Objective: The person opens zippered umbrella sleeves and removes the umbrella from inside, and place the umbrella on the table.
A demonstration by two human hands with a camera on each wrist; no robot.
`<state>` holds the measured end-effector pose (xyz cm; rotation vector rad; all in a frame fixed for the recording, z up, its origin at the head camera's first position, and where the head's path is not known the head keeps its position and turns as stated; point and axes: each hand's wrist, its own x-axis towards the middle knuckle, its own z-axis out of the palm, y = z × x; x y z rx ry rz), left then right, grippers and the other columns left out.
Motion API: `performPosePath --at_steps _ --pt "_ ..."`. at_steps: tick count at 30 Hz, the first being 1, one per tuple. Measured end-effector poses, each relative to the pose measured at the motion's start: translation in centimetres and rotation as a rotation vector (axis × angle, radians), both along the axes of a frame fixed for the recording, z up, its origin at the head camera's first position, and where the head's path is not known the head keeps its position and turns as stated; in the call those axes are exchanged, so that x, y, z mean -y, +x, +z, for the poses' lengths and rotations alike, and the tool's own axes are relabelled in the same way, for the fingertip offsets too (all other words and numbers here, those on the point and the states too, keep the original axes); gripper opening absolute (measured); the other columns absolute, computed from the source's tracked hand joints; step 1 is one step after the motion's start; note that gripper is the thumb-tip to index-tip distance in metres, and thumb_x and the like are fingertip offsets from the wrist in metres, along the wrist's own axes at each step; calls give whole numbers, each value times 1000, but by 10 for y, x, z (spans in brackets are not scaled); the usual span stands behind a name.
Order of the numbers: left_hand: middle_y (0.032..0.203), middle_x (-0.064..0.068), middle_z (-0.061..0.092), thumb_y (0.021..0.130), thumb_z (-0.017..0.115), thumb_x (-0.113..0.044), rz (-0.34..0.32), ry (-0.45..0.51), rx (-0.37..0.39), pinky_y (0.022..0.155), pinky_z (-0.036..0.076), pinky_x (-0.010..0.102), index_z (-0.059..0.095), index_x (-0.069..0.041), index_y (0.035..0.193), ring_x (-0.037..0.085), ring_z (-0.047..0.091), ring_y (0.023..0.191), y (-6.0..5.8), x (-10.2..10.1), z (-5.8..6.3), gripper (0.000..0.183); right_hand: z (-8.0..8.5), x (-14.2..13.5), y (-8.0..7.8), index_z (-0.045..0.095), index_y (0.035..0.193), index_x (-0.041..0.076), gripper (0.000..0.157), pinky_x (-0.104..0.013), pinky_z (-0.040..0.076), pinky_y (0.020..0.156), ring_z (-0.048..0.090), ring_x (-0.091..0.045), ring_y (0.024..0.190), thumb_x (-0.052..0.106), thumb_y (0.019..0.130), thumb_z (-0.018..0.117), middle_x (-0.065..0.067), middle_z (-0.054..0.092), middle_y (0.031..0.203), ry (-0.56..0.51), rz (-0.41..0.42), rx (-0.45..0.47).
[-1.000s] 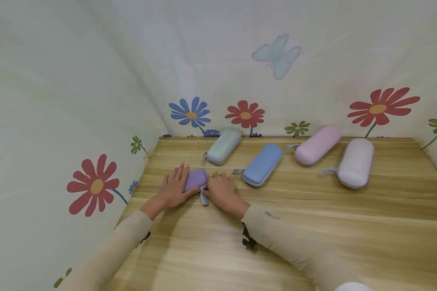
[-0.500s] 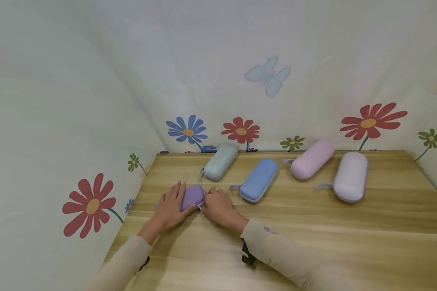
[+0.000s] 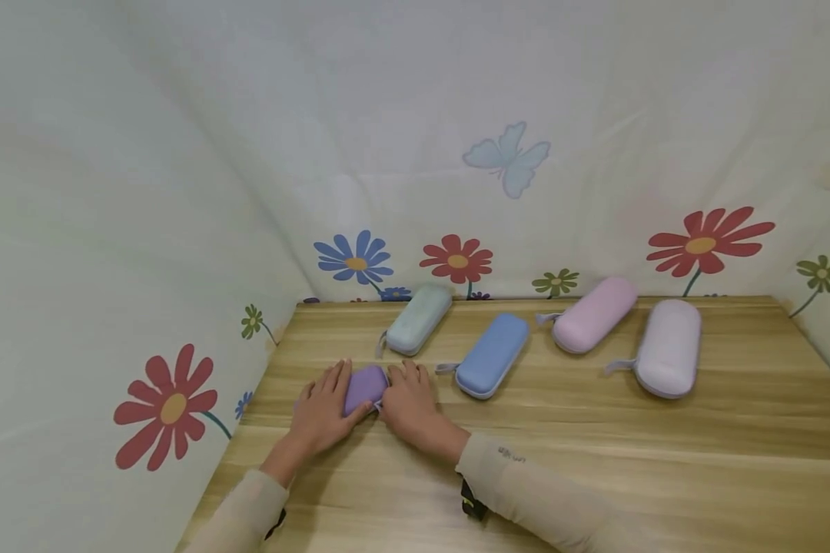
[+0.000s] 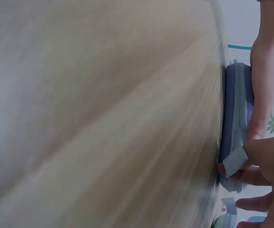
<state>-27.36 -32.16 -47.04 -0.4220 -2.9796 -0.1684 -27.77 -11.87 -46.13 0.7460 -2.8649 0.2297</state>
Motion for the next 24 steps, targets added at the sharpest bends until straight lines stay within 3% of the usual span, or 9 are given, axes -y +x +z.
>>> performPosePath --at_steps 7,13,19,24 --pt "161 19 35 95 49 -71 -4 12 -23 111 31 66 27 -4 161 38 36 147 -2 2 -2 96 1 -13 -6 79 73 20 17 -60 35 110 43 -47 136 31 85 73 -9 56 144 7 60 -117" --pt "162 18 35 95 49 -71 2 18 -36 110 32 66 27 -5 161 38 36 146 -2 2 -6 96 1 -27 -24 82 84 28 18 -62 30 114 36 -43 143 42 88 72 -6 50 152 103 101 -237" --pt "160 18 37 95 50 -69 -12 15 -58 108 34 66 29 -4 160 38 37 146 0 3 -9 95 1 -33 -35 82 84 31 17 -66 23 116 22 -39 152 43 90 73 -4 40 161 69 134 -206" --pt "160 18 38 95 52 -69 -23 23 -69 106 35 66 31 -4 159 37 38 145 -3 2 -10 93 0 -36 -42 82 89 34 15 -69 23 115 23 -41 151 43 93 71 -6 39 161 54 124 -197"
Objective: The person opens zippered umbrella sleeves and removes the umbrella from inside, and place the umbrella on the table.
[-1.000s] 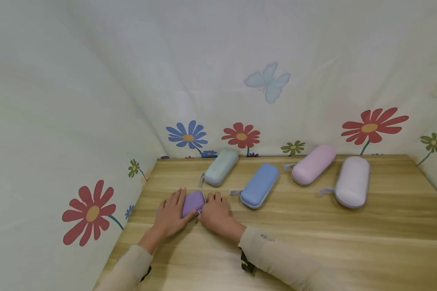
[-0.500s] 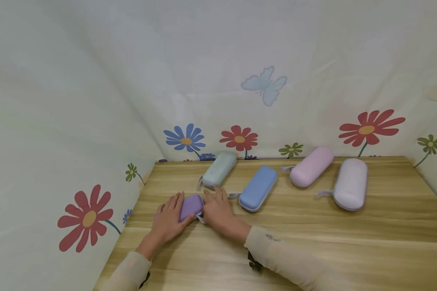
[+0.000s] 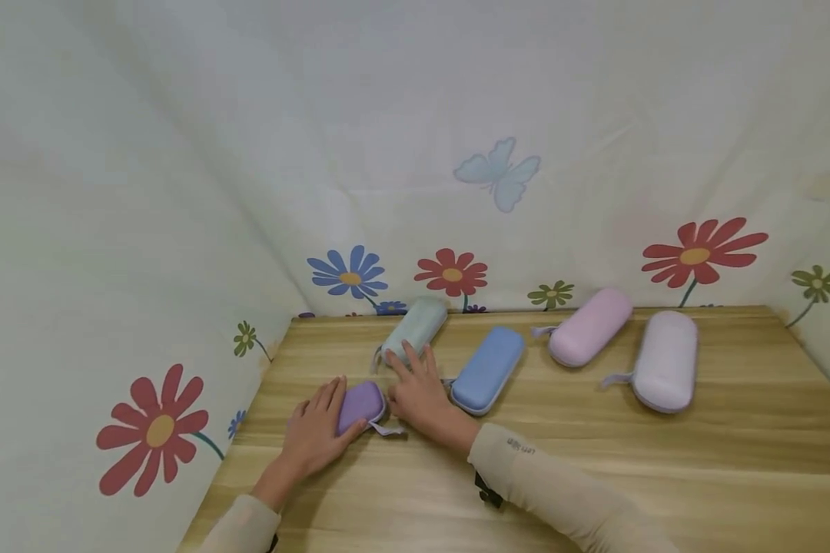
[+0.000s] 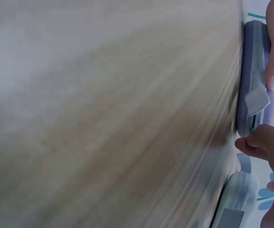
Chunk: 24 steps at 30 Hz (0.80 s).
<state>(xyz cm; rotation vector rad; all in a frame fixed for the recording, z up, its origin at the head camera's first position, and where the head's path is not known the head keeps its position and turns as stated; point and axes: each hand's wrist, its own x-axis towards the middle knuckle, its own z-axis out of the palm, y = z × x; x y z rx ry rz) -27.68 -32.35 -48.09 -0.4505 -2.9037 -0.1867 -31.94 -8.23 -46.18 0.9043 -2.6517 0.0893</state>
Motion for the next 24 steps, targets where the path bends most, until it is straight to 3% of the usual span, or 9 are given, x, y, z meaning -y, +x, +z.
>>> performPosePath --at_steps 6,12,21,24 --pt "159 18 39 96 51 -68 -18 7 -24 104 37 65 33 -3 158 38 40 143 -2 0 -2 92 4 0 0 82 89 33 15 -70 23 114 26 -41 150 40 94 70 -7 41 160 -18 -25 21" --pt "159 18 40 96 50 -68 0 -10 -7 104 38 64 32 -3 159 38 41 143 6 -1 -3 92 2 1 6 82 88 32 17 -70 22 114 24 -41 150 39 95 68 -8 39 161 -22 -27 91" --pt "156 16 44 96 50 -68 -8 -19 -15 104 39 62 35 -6 158 36 43 142 7 1 -2 89 0 5 4 81 88 31 15 -71 27 111 28 -42 148 40 94 70 -9 43 157 -15 -22 44" --pt "154 14 48 96 50 -69 -48 -33 -4 106 38 61 38 -9 158 34 45 141 7 3 -1 87 2 5 0 81 92 32 16 -71 26 112 27 -40 149 42 95 69 -8 42 158 -1 -35 22"
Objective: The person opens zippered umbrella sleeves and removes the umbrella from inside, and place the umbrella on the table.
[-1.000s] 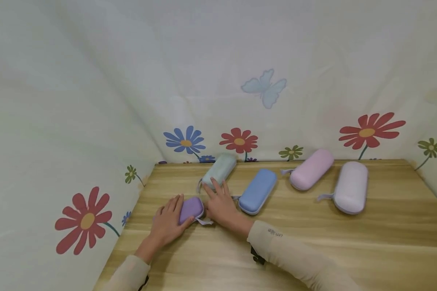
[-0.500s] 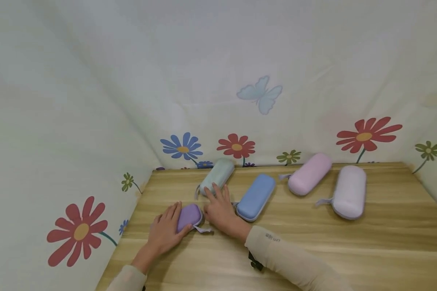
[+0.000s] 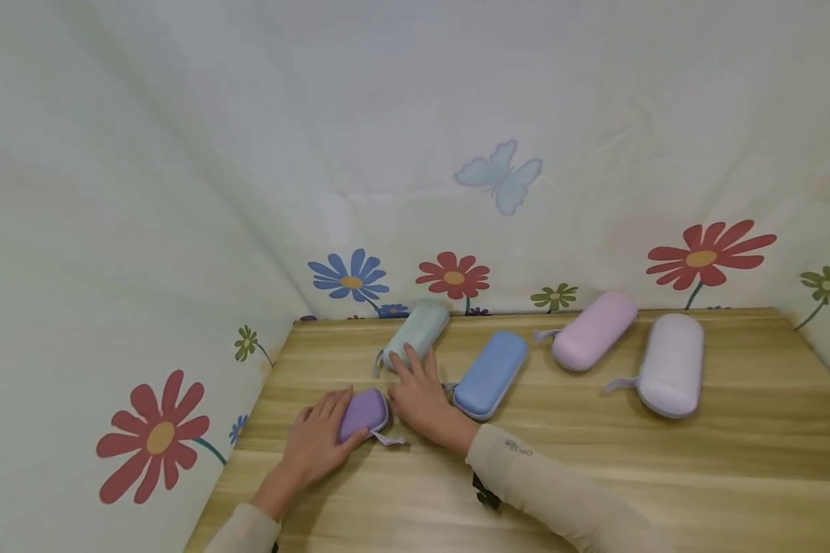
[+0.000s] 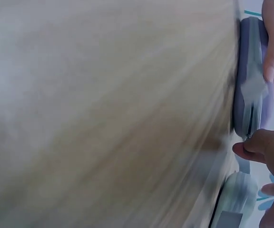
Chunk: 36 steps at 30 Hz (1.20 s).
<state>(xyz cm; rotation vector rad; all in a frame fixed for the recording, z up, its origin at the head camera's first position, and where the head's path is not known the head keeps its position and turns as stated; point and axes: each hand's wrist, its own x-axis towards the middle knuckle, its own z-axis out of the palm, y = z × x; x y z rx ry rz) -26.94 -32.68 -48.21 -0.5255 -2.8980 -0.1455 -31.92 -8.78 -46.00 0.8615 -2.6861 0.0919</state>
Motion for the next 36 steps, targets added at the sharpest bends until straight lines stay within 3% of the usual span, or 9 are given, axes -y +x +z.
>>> performPosePath --at_steps 6,10,16,21,28,36 --pt "150 12 52 99 50 -63 -158 1 -16 106 39 61 44 -9 154 33 48 138 1 3 4 77 4 -4 -2 81 97 33 15 -71 24 112 24 -38 151 41 95 69 -5 39 160 24 17 15" --pt "150 13 52 102 49 -57 -217 9 -35 105 39 59 44 -6 154 31 49 137 0 5 8 73 6 -5 -2 81 98 33 15 -72 23 113 19 -37 153 39 96 68 -5 35 162 27 44 23" --pt "153 13 50 102 50 -54 -229 -3 -13 107 39 58 42 -6 155 29 48 140 4 10 9 72 -1 0 2 81 96 34 14 -71 22 113 16 -35 154 39 97 68 -3 37 162 8 35 29" --pt "152 11 51 101 53 -53 -203 18 -7 107 38 58 45 -7 154 28 48 139 14 16 0 70 -12 6 9 81 95 34 14 -72 23 113 18 -36 154 39 96 69 -4 38 161 -7 64 32" --pt "154 9 50 101 51 -56 -235 13 -19 108 39 57 43 -10 156 27 47 141 14 13 -8 71 -14 3 10 81 96 34 13 -71 21 114 15 -34 155 41 94 71 -2 37 162 12 45 49" --pt "157 4 46 101 51 -56 -393 -35 -50 108 40 59 40 -13 157 26 45 142 3 16 1 72 -1 -5 5 81 93 35 15 -72 23 113 16 -35 154 45 94 70 -1 41 159 8 83 9"
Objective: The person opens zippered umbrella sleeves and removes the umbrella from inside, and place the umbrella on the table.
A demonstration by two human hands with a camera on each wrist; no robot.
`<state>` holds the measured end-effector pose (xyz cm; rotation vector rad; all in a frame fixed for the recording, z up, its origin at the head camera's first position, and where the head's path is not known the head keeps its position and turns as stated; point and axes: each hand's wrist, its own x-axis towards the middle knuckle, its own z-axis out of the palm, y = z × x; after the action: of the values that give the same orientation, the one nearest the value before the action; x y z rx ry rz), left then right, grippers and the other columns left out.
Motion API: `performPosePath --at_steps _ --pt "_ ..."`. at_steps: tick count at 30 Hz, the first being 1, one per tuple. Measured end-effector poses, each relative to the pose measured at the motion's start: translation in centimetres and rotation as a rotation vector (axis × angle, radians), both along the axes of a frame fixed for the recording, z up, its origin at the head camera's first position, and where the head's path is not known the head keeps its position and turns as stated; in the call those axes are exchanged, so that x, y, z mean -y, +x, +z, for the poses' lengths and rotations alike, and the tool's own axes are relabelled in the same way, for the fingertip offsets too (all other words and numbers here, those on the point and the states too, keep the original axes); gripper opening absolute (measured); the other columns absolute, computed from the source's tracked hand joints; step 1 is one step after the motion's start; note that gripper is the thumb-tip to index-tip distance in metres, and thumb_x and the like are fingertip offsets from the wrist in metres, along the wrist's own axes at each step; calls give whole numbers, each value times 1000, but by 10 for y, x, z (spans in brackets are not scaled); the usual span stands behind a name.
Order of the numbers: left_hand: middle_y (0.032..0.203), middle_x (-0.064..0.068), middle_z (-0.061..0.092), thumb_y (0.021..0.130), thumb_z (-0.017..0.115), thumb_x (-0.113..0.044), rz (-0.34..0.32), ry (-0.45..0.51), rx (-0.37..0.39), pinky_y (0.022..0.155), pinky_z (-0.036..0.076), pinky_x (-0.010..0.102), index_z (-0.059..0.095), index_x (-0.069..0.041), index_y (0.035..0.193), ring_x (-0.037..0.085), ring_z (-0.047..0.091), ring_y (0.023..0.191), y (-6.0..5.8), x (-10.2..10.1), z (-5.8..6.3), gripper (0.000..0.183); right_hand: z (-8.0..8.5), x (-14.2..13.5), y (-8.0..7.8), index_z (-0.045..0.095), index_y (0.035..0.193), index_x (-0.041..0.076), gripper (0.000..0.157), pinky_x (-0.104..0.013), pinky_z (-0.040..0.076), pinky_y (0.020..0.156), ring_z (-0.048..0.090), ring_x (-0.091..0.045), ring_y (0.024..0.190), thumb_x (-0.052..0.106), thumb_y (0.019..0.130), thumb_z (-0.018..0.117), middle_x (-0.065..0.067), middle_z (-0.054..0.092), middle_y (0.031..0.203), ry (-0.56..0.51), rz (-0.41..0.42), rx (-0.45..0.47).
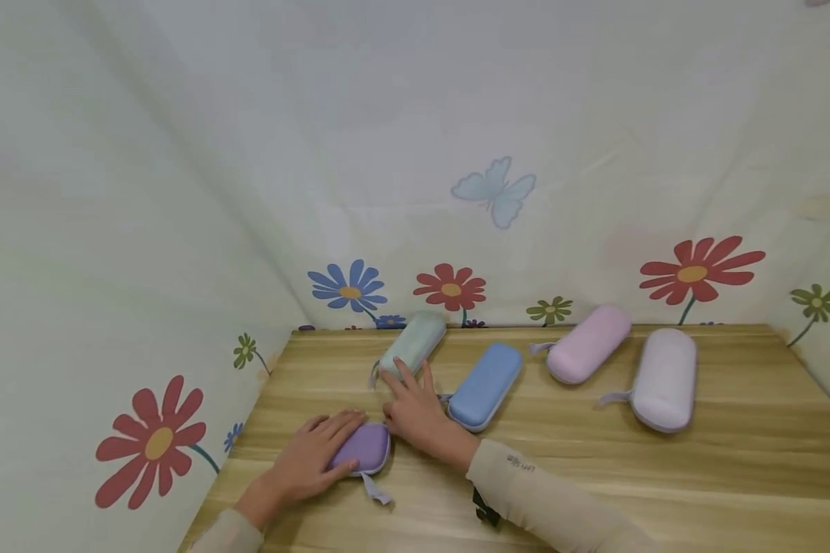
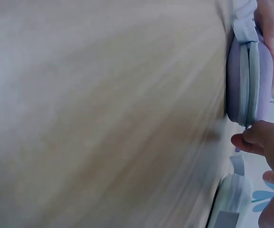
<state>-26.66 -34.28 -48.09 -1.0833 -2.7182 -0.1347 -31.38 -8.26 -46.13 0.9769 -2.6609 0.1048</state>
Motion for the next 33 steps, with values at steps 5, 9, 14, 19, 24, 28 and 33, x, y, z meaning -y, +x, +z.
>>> performPosePath --at_steps 5,9,14,19,24,28,33 --pt "166 5 30 99 49 -61 18 -40 8 114 25 66 33 -12 160 32 33 150 2 0 3 79 0 -1 6 82 94 32 15 -72 20 114 17 -34 154 41 94 70 -2 41 159 -12 20 29" --pt "171 10 9 94 46 -74 227 -99 -29 112 10 77 28 -15 162 41 12 154 12 -3 10 92 3 -7 11 81 88 29 13 -72 23 112 20 -34 153 37 92 72 -2 44 157 -26 33 49" --pt "170 19 -2 101 45 -64 551 45 158 104 1 85 17 -8 164 49 -2 153 26 -10 23 89 7 -14 19 81 85 29 10 -74 26 110 22 -37 152 33 91 74 -4 43 158 -47 63 72" --pt "167 27 -2 108 32 -52 662 284 418 103 2 85 11 2 161 53 -2 151 20 -29 26 79 10 -13 31 81 90 35 8 -74 28 108 24 -40 151 34 90 74 -5 41 159 -32 149 108" --pt "166 29 -5 108 25 -51 689 394 471 105 5 83 5 4 161 51 -2 152 2 -54 27 79 11 -5 45 81 94 36 8 -72 32 107 25 -40 151 35 92 73 -7 40 160 -55 156 121" --pt "168 24 -6 109 24 -46 763 350 417 104 11 84 3 3 161 48 1 153 -6 -67 25 74 9 0 53 82 95 34 9 -72 33 106 25 -41 151 34 93 73 -9 38 161 -75 131 134" --pt "170 17 0 110 29 -39 780 212 322 104 18 83 14 -1 162 45 6 154 -5 -78 24 66 6 1 58 82 95 33 9 -72 35 105 24 -42 151 32 92 73 -10 35 162 -95 111 147"
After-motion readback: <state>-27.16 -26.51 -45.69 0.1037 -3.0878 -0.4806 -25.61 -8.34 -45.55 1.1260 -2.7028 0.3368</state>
